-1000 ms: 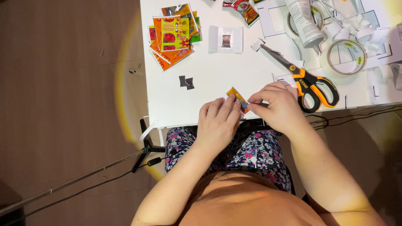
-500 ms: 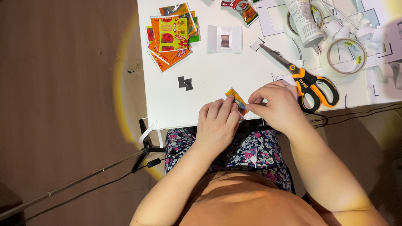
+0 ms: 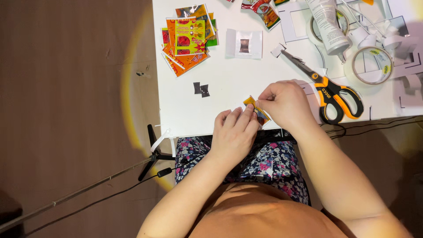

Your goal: The person uses scissors to cut small pieces of cardstock and folds miniature packets by hand at a white table.

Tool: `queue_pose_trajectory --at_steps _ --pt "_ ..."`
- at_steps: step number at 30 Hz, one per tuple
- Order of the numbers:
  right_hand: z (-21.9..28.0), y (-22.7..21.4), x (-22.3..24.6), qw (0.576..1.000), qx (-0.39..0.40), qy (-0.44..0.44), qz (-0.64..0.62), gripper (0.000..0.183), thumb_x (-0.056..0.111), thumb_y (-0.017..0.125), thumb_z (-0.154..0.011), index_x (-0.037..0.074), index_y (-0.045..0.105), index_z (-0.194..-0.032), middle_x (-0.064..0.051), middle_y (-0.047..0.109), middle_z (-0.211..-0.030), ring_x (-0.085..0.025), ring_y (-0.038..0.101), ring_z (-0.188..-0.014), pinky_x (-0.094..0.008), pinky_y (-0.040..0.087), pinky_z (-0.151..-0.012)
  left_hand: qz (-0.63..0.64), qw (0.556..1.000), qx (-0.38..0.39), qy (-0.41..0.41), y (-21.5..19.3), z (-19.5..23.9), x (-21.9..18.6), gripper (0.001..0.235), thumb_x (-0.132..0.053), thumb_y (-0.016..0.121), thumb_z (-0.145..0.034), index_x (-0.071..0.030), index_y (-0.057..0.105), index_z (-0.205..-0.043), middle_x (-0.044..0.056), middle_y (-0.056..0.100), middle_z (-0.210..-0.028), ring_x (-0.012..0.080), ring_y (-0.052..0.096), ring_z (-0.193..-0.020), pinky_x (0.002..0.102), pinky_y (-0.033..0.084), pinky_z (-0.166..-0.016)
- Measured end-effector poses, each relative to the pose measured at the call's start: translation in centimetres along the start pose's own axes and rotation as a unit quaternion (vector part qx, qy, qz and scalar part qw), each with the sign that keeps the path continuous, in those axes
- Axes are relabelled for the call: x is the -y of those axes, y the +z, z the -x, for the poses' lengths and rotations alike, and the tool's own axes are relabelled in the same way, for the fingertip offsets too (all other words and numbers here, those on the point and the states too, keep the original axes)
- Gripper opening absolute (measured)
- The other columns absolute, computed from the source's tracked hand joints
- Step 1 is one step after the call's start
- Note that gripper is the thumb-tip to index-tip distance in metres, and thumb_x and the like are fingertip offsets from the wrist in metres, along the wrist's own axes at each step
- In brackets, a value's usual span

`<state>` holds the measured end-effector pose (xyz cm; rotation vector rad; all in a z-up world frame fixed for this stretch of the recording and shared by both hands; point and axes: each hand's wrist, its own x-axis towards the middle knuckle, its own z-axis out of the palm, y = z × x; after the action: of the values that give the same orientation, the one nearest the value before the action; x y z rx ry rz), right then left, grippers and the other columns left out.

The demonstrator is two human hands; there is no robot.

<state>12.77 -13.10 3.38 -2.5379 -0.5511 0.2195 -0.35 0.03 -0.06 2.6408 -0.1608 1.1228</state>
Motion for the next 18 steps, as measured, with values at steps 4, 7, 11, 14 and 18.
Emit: queue_pose_trajectory --at_steps 4,7,11,14,18 --pt "-1.2 0.1 1.5 1.000 0.016 0.013 0.011 0.011 0.023 0.082 -0.077 0.017 0.079 -0.086 -0.003 0.068 -0.074 -0.028 0.065 -0.091 -0.041 0.054 -0.084 -0.005 1.000 0.003 -0.003 -0.2 -0.1 0.0 0.017 -0.023 0.060 -0.099 -0.011 0.070 -0.104 0.010 0.072 -0.114 0.0274 0.067 -0.100 0.047 0.051 -0.093" --pt "-1.9 0.1 2.1 1.000 0.021 0.009 0.015 0.013 0.026 0.082 -0.077 0.018 0.079 -0.088 -0.002 0.068 -0.075 -0.027 0.066 -0.091 -0.041 0.054 -0.081 -0.009 1.000 0.001 -0.003 -0.5 -0.4 -0.1 0.016 -0.022 0.060 -0.098 -0.011 0.070 -0.104 0.011 0.072 -0.114 0.0281 0.067 -0.100 0.047 0.051 -0.092" --pt "-1.7 -0.5 2.6 0.999 0.039 0.014 0.026 0.011 0.024 0.080 -0.080 0.017 0.079 -0.089 -0.001 0.068 -0.075 -0.025 0.066 -0.091 -0.040 0.055 -0.080 -0.031 0.999 -0.007 -0.003 -0.7 -0.7 -0.4 0.013 -0.021 0.061 -0.097 -0.012 0.069 -0.102 0.012 0.072 -0.111 0.0288 0.067 -0.097 0.046 0.052 -0.088" --pt "-0.7 -1.1 2.1 0.998 0.049 -0.002 0.036 0.013 0.024 0.080 -0.081 0.014 0.079 -0.088 -0.006 0.068 -0.075 -0.031 0.065 -0.092 -0.044 0.054 -0.081 -0.040 0.999 -0.005 -0.007 -0.6 -0.5 -0.5 0.013 -0.022 0.062 -0.095 -0.013 0.070 -0.101 0.011 0.072 -0.111 0.0280 0.067 -0.098 0.045 0.052 -0.088" --pt "2.3 -4.9 4.9 0.997 0.063 -0.006 0.053 0.014 0.025 0.080 -0.079 0.012 0.078 -0.085 -0.011 0.068 -0.074 -0.038 0.064 -0.094 -0.048 0.051 -0.086 -0.042 0.999 -0.010 -0.010 -0.4 -0.5 -0.4 0.015 -0.023 0.062 -0.094 -0.014 0.071 -0.101 0.010 0.072 -0.111 0.0277 0.067 -0.098 0.044 0.052 -0.088"
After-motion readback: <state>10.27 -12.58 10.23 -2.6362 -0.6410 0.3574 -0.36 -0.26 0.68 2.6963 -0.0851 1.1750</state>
